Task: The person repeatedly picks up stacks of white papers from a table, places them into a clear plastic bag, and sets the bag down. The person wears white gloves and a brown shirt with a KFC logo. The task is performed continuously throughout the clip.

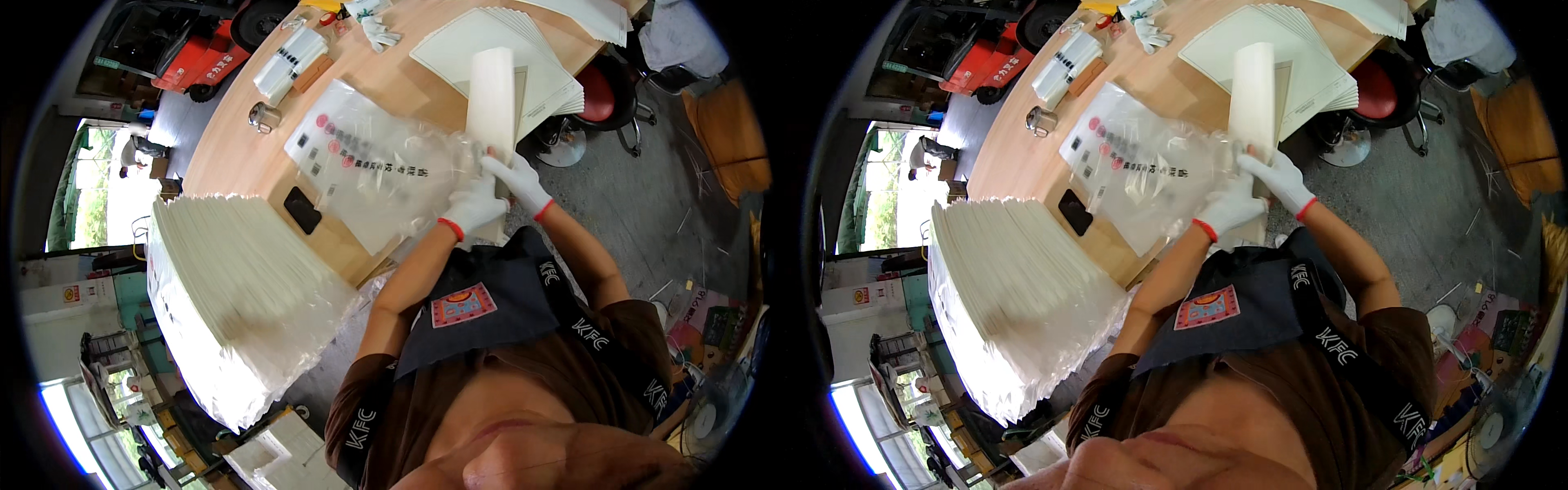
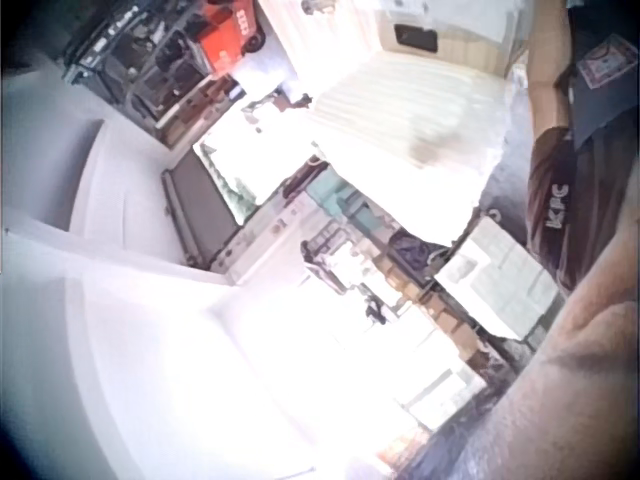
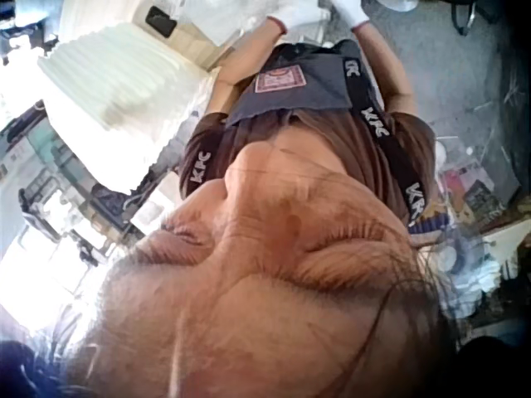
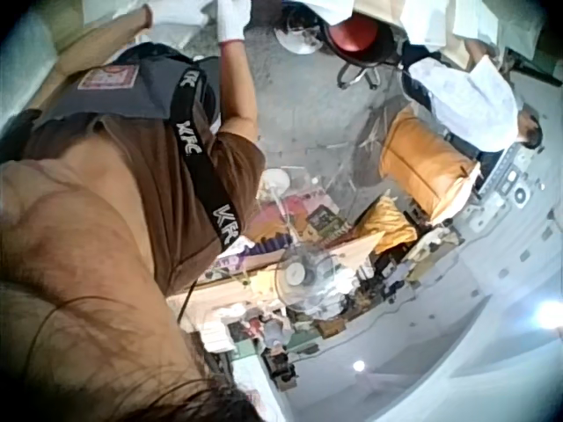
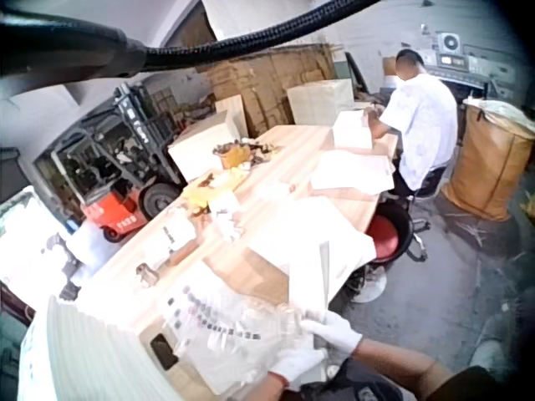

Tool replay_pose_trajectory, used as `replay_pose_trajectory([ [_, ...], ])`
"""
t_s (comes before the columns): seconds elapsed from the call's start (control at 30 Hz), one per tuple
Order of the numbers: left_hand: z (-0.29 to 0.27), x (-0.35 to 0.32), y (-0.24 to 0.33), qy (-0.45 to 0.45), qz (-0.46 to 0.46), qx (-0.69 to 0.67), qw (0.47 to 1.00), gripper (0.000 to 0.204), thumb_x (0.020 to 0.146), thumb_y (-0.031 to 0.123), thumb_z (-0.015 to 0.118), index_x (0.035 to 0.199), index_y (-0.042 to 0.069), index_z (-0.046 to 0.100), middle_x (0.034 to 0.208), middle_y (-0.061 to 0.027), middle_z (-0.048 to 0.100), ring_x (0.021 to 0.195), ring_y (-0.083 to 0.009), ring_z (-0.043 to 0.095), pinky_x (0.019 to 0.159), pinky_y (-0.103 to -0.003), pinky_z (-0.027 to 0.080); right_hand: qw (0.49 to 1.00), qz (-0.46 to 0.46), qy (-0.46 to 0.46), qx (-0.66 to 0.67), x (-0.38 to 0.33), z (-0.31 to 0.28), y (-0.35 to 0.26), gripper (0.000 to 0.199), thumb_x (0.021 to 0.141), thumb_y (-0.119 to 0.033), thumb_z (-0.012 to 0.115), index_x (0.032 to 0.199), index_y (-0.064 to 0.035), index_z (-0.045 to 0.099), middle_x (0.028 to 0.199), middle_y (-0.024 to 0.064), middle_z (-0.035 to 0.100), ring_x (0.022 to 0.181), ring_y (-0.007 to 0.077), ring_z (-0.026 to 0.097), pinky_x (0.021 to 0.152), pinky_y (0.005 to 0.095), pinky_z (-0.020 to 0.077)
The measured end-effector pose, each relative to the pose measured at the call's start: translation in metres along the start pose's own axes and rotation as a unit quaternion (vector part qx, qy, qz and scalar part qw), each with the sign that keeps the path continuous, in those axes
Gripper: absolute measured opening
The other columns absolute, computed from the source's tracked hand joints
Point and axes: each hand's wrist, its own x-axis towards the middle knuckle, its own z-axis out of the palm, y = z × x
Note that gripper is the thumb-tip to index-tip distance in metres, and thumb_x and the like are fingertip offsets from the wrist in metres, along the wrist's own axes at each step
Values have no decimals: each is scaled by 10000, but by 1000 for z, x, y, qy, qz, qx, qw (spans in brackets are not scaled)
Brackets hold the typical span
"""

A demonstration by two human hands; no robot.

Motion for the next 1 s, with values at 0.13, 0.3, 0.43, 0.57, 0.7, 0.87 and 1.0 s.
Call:
replay_pose_trajectory([
  [0.13, 4, 14, -64, -17, -44, -413, 909, 637, 849, 226, 552, 1414, 68, 306, 1412, -154, 392, 1058, -270, 580, 724, -340, 522, 967, -94, 40, -234, 6, -17, -9, 439, 868, -435, 561, 1052, -45, 642, 943, 189, 652, 877, 301, 635, 744, 355, 481],
  [0.3, -114, -1, -87, 226, -129, -686, 679, 451, 952, 217, 414, 1386, 96, 393, 1332, -102, 495, 917, -191, 631, 580, -281, 523, 813, -305, -112, -482, -25, -49, -115, 294, 820, -346, 593, 762, -57, 590, 809, 157, 599, 714, 301, 617, 642, 390, 495],
  [0.43, -161, -25, -135, 136, -70, -600, 785, 436, 936, 197, 445, 1356, 79, 436, 1304, -81, 518, 979, -158, 556, 659, -250, 490, 667, -453, -179, -564, -11, -23, -121, 217, 786, -282, 591, 773, -65, 592, 879, 141, 600, 689, 278, 621, 579, 399, 507],
  [0.57, -143, -51, -37, 97, -44, -382, 918, 411, 859, 88, 556, 1263, 32, 515, 1122, -67, 611, 697, -97, 520, 604, -219, 451, 633, -329, -274, -645, 9, 18, -127, 233, 770, -280, 588, 803, -50, 597, 777, 149, 625, 709, 301, 637, 570, 420, 504],
  [0.7, -52, -94, -56, 260, -38, -383, 886, 357, 830, 62, 569, 1188, 57, 558, 952, -98, 651, 653, -149, 560, 628, -258, 460, 763, -207, -383, -478, 39, 19, -120, 346, 810, -381, 603, 885, -43, 614, 755, 175, 615, 738, 324, 613, 672, 379, 495],
  [0.87, -72, -80, -31, 209, 113, 7, 971, 199, 775, 36, 570, 969, 68, 602, 841, -123, 640, 667, -246, 589, 570, -314, 475, 895, -196, -366, -164, 50, 56, -74, 294, 868, -298, 577, 984, -33, 630, 852, 175, 624, 759, 328, 602, 704, 355, 498],
  [1.0, -86, -38, -4, 288, 136, -135, 938, 212, 726, 0, 556, 929, 53, 589, 833, -136, 623, 671, -322, 581, 624, -348, 504, 950, -167, -260, 42, 32, 104, -39, 225, 829, -183, 578, 975, -18, 625, 974, 170, 613, 836, 331, 598, 747, 397, 496],
])
